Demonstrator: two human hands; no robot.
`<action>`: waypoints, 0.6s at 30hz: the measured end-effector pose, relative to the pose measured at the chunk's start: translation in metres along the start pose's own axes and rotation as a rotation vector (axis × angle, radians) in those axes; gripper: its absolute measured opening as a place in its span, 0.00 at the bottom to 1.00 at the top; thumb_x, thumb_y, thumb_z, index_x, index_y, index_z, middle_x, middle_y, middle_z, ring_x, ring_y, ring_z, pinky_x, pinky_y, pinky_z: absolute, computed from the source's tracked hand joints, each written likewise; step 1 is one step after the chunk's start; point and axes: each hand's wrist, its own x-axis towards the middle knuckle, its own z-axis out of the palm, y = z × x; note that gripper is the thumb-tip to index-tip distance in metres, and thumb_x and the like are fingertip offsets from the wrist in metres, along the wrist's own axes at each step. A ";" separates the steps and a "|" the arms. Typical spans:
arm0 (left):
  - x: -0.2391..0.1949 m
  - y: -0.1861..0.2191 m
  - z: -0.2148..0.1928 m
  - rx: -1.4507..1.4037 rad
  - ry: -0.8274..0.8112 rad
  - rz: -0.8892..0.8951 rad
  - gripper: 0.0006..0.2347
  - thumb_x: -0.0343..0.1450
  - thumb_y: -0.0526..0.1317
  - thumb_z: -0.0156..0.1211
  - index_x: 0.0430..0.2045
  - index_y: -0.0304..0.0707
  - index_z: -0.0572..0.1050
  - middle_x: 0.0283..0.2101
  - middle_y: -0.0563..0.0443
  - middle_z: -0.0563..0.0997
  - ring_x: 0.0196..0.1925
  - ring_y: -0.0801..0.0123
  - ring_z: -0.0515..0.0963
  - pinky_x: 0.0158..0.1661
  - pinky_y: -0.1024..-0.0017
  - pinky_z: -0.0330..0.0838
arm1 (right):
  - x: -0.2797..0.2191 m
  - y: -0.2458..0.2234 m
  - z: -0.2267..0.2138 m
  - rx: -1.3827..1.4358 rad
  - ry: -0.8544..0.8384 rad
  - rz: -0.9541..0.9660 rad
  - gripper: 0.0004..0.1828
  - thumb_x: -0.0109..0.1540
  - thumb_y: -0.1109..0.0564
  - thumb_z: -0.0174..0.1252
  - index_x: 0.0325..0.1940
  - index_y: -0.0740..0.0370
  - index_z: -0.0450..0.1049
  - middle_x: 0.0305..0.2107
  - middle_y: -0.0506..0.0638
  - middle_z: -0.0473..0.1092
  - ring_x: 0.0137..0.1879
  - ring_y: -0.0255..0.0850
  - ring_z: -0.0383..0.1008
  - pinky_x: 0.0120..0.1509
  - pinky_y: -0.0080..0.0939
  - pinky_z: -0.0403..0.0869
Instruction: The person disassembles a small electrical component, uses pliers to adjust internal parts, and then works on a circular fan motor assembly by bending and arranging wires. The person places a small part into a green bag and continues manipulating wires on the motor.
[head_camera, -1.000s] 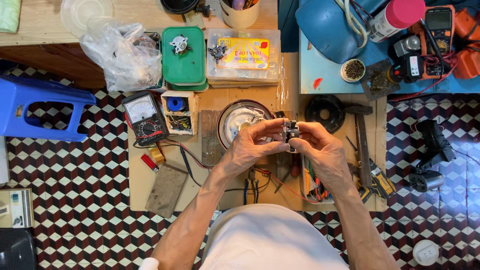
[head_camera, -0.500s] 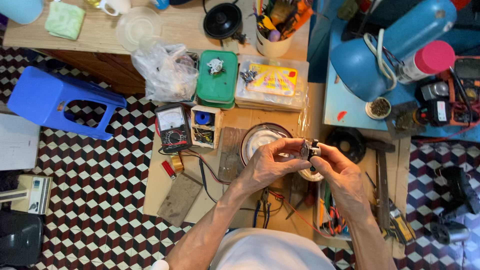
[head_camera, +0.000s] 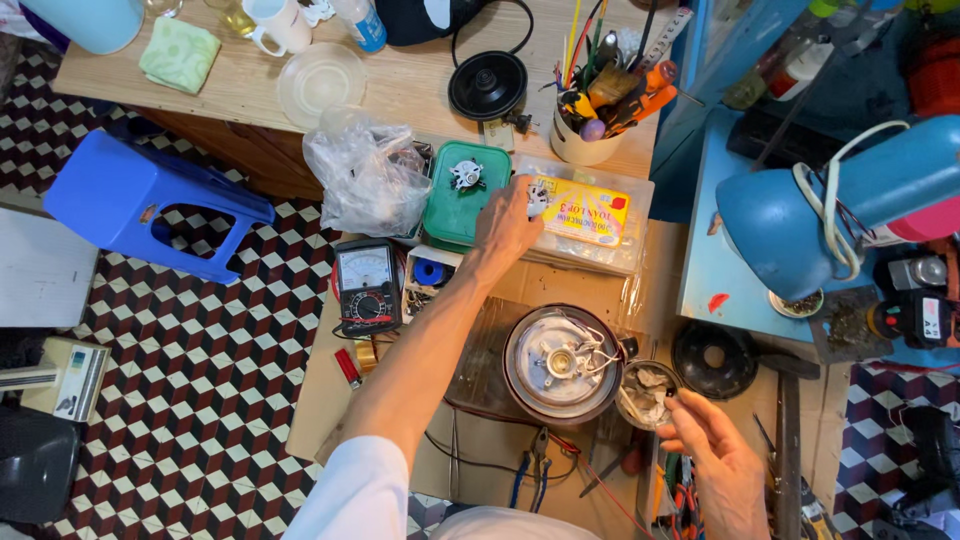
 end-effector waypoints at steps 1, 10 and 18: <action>0.004 -0.006 0.008 0.016 0.017 0.039 0.28 0.62 0.35 0.66 0.59 0.31 0.67 0.44 0.34 0.80 0.44 0.42 0.78 0.43 0.51 0.75 | 0.003 0.010 -0.002 0.010 -0.001 -0.003 0.25 0.66 0.55 0.55 0.65 0.71 0.70 0.51 0.58 0.77 0.49 0.42 0.78 0.51 0.39 0.75; 0.018 -0.024 0.060 0.240 -0.102 -0.027 0.16 0.68 0.31 0.60 0.49 0.36 0.68 0.51 0.41 0.76 0.57 0.46 0.74 0.43 0.54 0.78 | 0.024 0.061 -0.005 0.009 0.044 0.055 0.22 0.64 0.59 0.58 0.61 0.73 0.74 0.48 0.60 0.78 0.44 0.45 0.80 0.46 0.43 0.76; 0.019 -0.018 0.008 0.005 0.055 -0.022 0.21 0.67 0.31 0.63 0.55 0.40 0.69 0.46 0.40 0.75 0.46 0.48 0.77 0.42 0.54 0.76 | 0.027 0.043 0.005 -0.081 0.065 0.062 0.23 0.65 0.58 0.57 0.62 0.72 0.73 0.48 0.61 0.78 0.46 0.45 0.79 0.48 0.43 0.76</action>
